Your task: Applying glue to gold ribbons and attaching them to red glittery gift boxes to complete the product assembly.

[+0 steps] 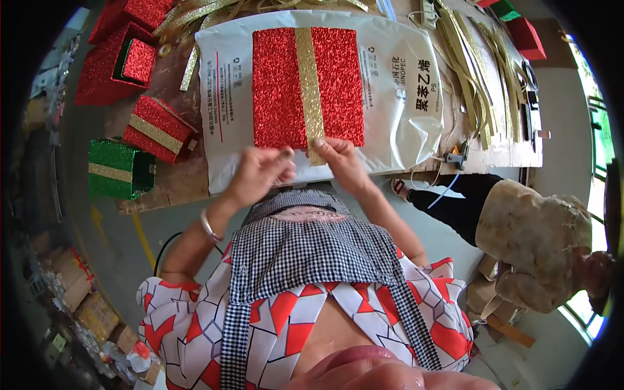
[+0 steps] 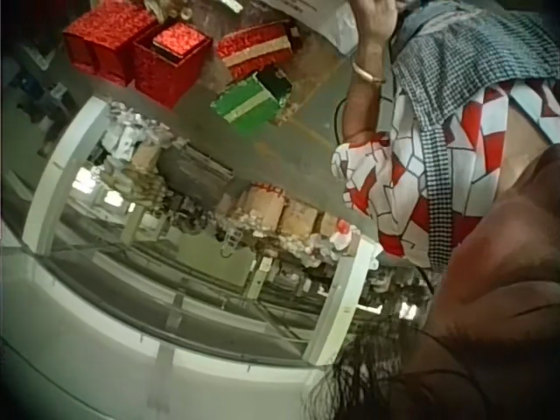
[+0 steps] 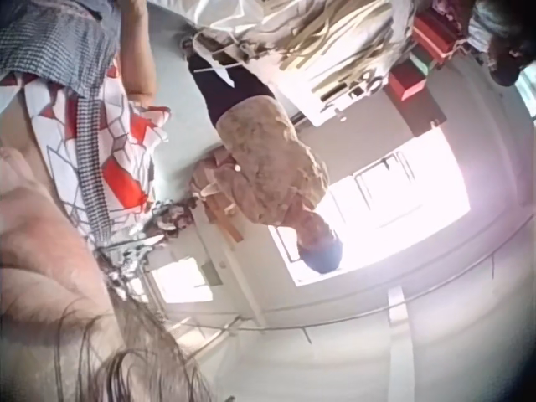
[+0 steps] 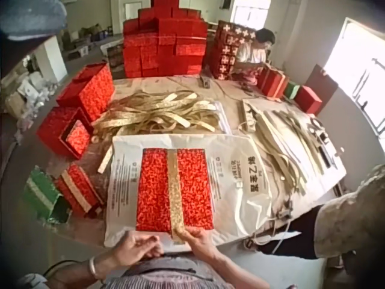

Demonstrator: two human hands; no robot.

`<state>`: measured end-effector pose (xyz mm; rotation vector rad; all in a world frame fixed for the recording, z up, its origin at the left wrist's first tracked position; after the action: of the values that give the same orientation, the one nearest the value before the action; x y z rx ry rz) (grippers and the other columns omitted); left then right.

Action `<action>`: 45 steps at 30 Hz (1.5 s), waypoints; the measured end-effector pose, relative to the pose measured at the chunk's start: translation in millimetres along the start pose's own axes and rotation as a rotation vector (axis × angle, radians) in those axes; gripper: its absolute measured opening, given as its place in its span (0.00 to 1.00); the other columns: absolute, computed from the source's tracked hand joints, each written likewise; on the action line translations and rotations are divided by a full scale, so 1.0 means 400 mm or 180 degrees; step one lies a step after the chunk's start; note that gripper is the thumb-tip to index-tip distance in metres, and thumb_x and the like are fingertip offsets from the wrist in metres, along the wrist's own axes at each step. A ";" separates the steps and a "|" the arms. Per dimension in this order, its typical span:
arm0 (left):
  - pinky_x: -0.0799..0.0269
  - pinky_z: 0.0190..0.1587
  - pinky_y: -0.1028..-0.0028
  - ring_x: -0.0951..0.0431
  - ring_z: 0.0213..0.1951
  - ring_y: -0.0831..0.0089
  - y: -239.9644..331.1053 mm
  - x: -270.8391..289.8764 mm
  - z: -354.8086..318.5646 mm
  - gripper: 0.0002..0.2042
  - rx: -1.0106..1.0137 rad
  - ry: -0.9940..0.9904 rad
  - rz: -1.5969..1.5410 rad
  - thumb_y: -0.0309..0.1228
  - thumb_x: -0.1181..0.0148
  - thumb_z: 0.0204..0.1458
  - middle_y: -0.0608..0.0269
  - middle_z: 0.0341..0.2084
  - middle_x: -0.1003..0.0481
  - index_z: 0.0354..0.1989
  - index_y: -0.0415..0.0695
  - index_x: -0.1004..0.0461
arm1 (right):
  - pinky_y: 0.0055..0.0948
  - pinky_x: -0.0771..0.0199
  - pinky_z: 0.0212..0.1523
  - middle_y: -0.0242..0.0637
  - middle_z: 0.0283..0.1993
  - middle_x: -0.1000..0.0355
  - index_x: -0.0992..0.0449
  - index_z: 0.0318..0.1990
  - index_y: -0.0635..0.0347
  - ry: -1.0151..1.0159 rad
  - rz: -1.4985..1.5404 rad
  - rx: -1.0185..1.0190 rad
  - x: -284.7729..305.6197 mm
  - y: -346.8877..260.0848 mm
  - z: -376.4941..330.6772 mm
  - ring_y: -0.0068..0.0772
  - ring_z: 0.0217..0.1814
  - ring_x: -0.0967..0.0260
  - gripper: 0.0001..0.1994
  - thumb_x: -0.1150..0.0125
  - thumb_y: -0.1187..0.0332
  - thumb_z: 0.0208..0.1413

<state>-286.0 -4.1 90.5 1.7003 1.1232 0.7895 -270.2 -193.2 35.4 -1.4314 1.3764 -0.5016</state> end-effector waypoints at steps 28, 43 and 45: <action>0.31 0.40 0.78 0.24 0.32 0.79 -0.112 -0.143 0.064 0.15 -0.0090 0.1104 -0.0822 0.34 0.53 0.58 0.59 0.29 0.21 0.33 0.35 0.22 | 0.38 0.29 0.36 0.42 0.28 0.25 0.19 0.32 0.52 -0.0006 -0.3954 0.2051 0.131 -0.319 0.611 0.44 0.33 0.27 0.17 0.42 0.49 0.47; 0.31 0.40 0.77 0.24 0.31 0.78 -0.099 -0.139 0.065 0.16 -0.0197 0.1068 -0.0734 0.34 0.53 0.58 0.59 0.28 0.21 0.33 0.35 0.22 | 0.27 0.30 0.31 0.36 0.24 0.24 0.19 0.32 0.56 -0.0095 -0.3516 0.2066 0.139 -0.324 0.591 0.25 0.23 0.29 0.12 0.39 0.58 0.48; 0.30 0.39 0.77 0.25 0.31 0.79 -0.106 -0.150 0.062 0.16 -0.0102 0.1150 -0.0934 0.35 0.53 0.58 0.59 0.28 0.21 0.33 0.34 0.22 | 0.26 0.30 0.30 0.35 0.24 0.25 0.19 0.32 0.55 -0.0122 -0.3552 0.1960 0.142 -0.320 0.591 0.25 0.23 0.30 0.12 0.38 0.58 0.48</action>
<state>-301.3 -61.3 40.6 1.3538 1.5557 0.9410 4.2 -179.8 37.9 -1.5375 0.1962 -1.4405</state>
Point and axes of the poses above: each hand's wrist, its own z-axis towards the middle knuckle, its own x-axis out of the back of the hand, y = z × x, the point moved 2 cm from there along z, towards the middle knuckle
